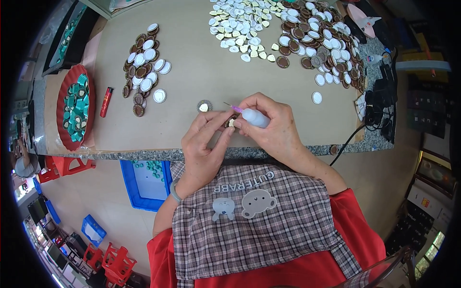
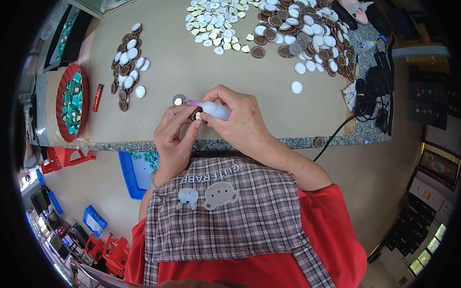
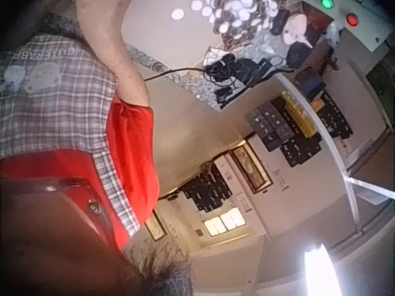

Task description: The person applies glue into bottle caps using a glue bottle and attaches small decorative inserts into them by hand. The person also empties a plate of assembled items into a storage container.

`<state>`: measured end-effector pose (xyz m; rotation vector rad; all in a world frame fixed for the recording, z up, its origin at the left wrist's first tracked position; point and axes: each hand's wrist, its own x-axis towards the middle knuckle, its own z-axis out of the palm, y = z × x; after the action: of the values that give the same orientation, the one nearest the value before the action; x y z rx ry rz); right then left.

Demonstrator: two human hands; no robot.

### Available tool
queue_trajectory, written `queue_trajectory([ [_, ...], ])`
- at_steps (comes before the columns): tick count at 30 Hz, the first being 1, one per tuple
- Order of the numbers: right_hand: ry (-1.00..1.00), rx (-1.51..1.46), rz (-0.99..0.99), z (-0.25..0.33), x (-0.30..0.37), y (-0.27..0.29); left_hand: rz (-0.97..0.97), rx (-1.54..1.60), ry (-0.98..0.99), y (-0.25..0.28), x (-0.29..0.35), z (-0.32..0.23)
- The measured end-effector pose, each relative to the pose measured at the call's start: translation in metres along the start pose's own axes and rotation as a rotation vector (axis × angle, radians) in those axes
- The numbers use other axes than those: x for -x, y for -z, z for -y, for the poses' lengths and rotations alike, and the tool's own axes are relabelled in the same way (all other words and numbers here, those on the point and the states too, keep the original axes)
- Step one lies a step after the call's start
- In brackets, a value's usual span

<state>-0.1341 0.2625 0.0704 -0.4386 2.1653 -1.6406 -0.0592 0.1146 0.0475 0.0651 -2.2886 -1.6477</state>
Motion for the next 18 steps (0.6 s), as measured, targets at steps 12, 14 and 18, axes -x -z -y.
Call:
queue_trajectory([
  [12, 0.181, 0.200, -0.042, 0.0080, 0.0054, 0.0054, 0.000, 0.056, 0.013, -0.0045, 0.0029, 0.0044],
  [14, 0.152, 0.192, -0.035, 0.0063, 0.0039, 0.0063, 0.003, 0.059, 0.019, -0.0047, 0.0026, 0.0043],
  [18, 0.073, 0.144, -0.011, 0.0010, 0.0032, 0.0077, 0.028, 0.145, 0.098, -0.0045, 0.0038, 0.0057],
])
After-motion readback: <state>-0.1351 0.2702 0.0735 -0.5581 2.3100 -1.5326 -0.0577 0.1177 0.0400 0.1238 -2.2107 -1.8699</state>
